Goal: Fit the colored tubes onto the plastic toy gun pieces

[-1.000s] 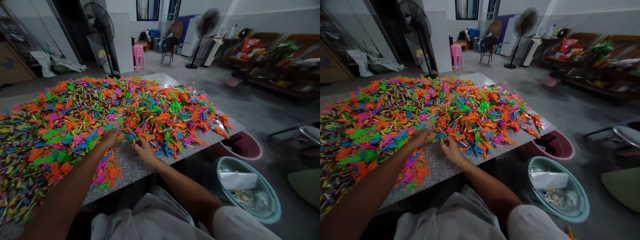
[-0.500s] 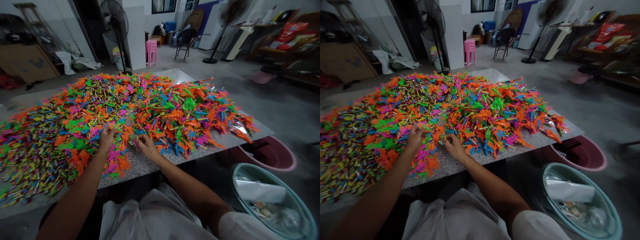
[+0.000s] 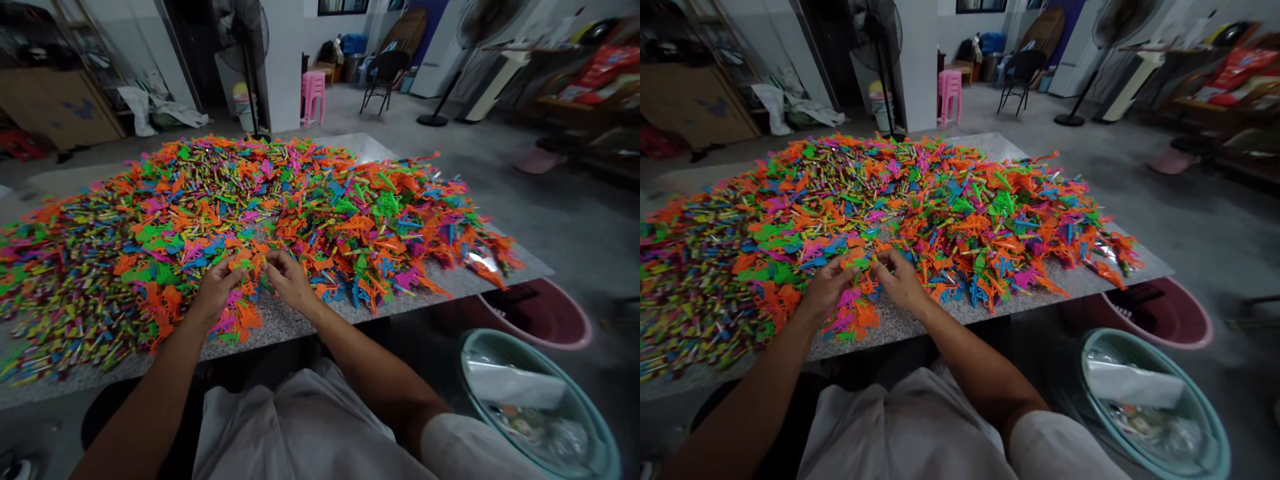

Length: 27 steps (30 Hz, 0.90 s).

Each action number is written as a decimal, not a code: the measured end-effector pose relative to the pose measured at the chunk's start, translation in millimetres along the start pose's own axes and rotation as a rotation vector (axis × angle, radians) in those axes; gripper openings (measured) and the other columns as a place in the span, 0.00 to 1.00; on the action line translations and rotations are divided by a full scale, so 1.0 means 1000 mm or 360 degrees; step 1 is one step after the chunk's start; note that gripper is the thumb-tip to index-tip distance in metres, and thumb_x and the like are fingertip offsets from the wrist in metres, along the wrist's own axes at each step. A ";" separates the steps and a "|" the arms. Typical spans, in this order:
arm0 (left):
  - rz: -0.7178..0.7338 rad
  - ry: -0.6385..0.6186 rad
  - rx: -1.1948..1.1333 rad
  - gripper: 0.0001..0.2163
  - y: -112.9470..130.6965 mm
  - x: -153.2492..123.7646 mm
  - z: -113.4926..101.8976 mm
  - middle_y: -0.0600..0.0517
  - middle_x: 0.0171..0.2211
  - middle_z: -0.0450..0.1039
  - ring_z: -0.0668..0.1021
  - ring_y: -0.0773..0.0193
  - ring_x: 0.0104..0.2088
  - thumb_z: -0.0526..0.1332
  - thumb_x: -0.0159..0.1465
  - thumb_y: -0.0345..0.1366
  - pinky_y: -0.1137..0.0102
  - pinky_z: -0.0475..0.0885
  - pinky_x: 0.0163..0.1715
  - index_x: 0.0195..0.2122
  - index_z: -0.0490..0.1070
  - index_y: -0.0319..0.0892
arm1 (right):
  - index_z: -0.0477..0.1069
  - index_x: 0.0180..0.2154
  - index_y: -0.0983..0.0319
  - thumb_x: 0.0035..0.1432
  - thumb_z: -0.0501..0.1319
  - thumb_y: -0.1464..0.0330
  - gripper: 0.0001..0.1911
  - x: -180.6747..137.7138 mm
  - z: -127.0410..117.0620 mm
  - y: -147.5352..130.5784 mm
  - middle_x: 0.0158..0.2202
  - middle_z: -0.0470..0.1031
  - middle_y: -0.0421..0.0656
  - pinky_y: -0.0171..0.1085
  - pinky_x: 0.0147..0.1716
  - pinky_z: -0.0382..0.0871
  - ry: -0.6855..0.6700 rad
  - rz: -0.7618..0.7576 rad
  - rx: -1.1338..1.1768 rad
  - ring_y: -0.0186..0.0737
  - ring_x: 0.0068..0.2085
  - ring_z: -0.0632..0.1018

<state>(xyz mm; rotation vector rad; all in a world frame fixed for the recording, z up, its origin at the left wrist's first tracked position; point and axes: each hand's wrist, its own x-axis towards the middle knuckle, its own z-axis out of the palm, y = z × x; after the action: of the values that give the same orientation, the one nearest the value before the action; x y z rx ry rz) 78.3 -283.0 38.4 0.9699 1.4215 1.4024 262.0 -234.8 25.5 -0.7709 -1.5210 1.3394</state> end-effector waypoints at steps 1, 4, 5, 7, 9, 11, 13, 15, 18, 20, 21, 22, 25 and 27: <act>0.0031 -0.0023 0.0062 0.24 0.002 -0.001 0.000 0.50 0.39 0.81 0.81 0.60 0.39 0.78 0.51 0.47 0.67 0.77 0.41 0.46 0.78 0.43 | 0.73 0.44 0.59 0.66 0.63 0.58 0.13 0.002 -0.002 -0.003 0.36 0.73 0.39 0.34 0.32 0.68 0.0044 -0.0021 -0.0016 0.35 0.33 0.73; 0.0102 -0.0089 0.0297 0.23 0.009 -0.003 -0.003 0.51 0.34 0.79 0.80 0.59 0.37 0.78 0.50 0.50 0.68 0.76 0.39 0.42 0.78 0.43 | 0.71 0.38 0.59 0.64 0.65 0.56 0.13 0.007 -0.008 -0.007 0.30 0.68 0.36 0.33 0.28 0.66 0.0174 -0.0012 -0.0005 0.33 0.29 0.69; 0.0118 -0.0111 0.0369 0.22 0.011 -0.004 -0.005 0.52 0.33 0.78 0.79 0.60 0.36 0.78 0.51 0.51 0.68 0.75 0.37 0.40 0.79 0.43 | 0.70 0.36 0.59 0.64 0.65 0.55 0.14 0.008 -0.010 -0.008 0.28 0.66 0.35 0.33 0.26 0.65 0.0196 0.0021 0.0028 0.32 0.27 0.68; 0.0138 -0.0184 0.0455 0.21 0.017 -0.006 -0.008 0.53 0.31 0.77 0.77 0.61 0.33 0.76 0.54 0.53 0.69 0.74 0.35 0.39 0.79 0.43 | 0.69 0.36 0.59 0.64 0.65 0.53 0.17 0.008 -0.011 -0.008 0.25 0.62 0.33 0.32 0.21 0.64 0.0195 0.0115 0.0141 0.31 0.23 0.66; 0.0116 -0.0283 0.0489 0.20 0.025 -0.008 -0.011 0.53 0.31 0.76 0.76 0.62 0.32 0.74 0.55 0.54 0.70 0.75 0.34 0.38 0.79 0.44 | 0.67 0.36 0.58 0.63 0.65 0.51 0.18 0.007 -0.010 -0.009 0.23 0.62 0.31 0.32 0.19 0.65 0.0142 0.0183 0.0281 0.30 0.20 0.65; 0.0043 -0.0393 0.0511 0.20 0.032 -0.011 -0.012 0.52 0.30 0.76 0.76 0.61 0.31 0.73 0.56 0.56 0.69 0.76 0.32 0.36 0.80 0.43 | 0.65 0.37 0.57 0.62 0.66 0.52 0.18 0.004 -0.009 -0.010 0.23 0.66 0.31 0.32 0.20 0.68 0.0034 0.0205 0.0404 0.31 0.20 0.69; -0.0032 -0.0463 0.0525 0.21 0.037 -0.012 -0.013 0.51 0.31 0.76 0.77 0.61 0.30 0.72 0.56 0.58 0.69 0.76 0.29 0.35 0.80 0.43 | 0.66 0.38 0.58 0.61 0.67 0.55 0.16 0.000 -0.008 -0.011 0.25 0.71 0.32 0.32 0.22 0.70 -0.0087 0.0200 0.0472 0.31 0.22 0.72; -0.0068 -0.0504 0.0543 0.21 0.040 -0.013 -0.013 0.51 0.31 0.77 0.77 0.61 0.28 0.73 0.55 0.58 0.68 0.76 0.26 0.35 0.81 0.43 | 0.69 0.43 0.58 0.60 0.68 0.57 0.16 -0.003 -0.008 -0.011 0.28 0.73 0.33 0.32 0.23 0.71 -0.0185 0.0190 0.0504 0.31 0.23 0.73; -0.0069 -0.0573 0.0595 0.19 0.040 -0.013 -0.015 0.52 0.30 0.76 0.75 0.63 0.24 0.73 0.56 0.54 0.68 0.76 0.23 0.38 0.82 0.44 | 0.73 0.47 0.60 0.61 0.67 0.58 0.16 -0.007 -0.008 -0.011 0.30 0.74 0.34 0.32 0.24 0.71 -0.0289 0.0200 0.0470 0.30 0.23 0.73; -0.0063 -0.0619 0.0640 0.18 0.040 -0.012 -0.017 0.53 0.27 0.74 0.73 0.64 0.21 0.72 0.58 0.53 0.69 0.74 0.21 0.40 0.82 0.44 | 0.74 0.45 0.61 0.62 0.66 0.58 0.15 -0.008 -0.009 -0.010 0.31 0.75 0.36 0.32 0.24 0.71 -0.0326 0.0218 0.0430 0.30 0.23 0.73; -0.0053 -0.0637 0.0666 0.17 0.041 -0.012 -0.018 0.54 0.26 0.73 0.73 0.65 0.20 0.71 0.60 0.52 0.70 0.73 0.20 0.40 0.82 0.45 | 0.75 0.45 0.61 0.62 0.66 0.58 0.15 -0.008 -0.009 -0.010 0.31 0.75 0.36 0.32 0.24 0.71 -0.0337 0.0222 0.0416 0.30 0.23 0.73; -0.0039 -0.0658 0.0697 0.16 0.041 -0.012 -0.019 0.55 0.25 0.71 0.72 0.65 0.20 0.70 0.61 0.51 0.71 0.72 0.20 0.40 0.83 0.45 | 0.75 0.45 0.61 0.62 0.67 0.58 0.15 -0.008 -0.010 -0.009 0.30 0.75 0.36 0.33 0.24 0.71 -0.0345 0.0218 0.0410 0.30 0.23 0.73; 0.0013 -0.0711 0.0801 0.14 0.045 -0.013 -0.019 0.56 0.23 0.68 0.71 0.66 0.20 0.68 0.64 0.51 0.72 0.71 0.20 0.39 0.82 0.45 | 0.76 0.46 0.61 0.62 0.67 0.57 0.16 -0.008 -0.009 -0.008 0.30 0.75 0.36 0.33 0.24 0.72 -0.0320 0.0214 0.0421 0.31 0.24 0.74; 0.0027 -0.0720 0.0843 0.14 0.048 -0.013 -0.018 0.56 0.22 0.68 0.71 0.66 0.21 0.67 0.64 0.50 0.73 0.71 0.20 0.39 0.83 0.45 | 0.76 0.46 0.61 0.62 0.67 0.57 0.16 -0.008 -0.009 -0.008 0.30 0.75 0.37 0.33 0.24 0.72 -0.0277 0.0225 0.0434 0.31 0.24 0.73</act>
<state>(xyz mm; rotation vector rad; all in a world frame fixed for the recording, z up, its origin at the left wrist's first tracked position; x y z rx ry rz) 62.8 -298.4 86.3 1.5243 1.4514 0.7450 274.3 -239.9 31.0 -0.6101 -1.3960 1.7157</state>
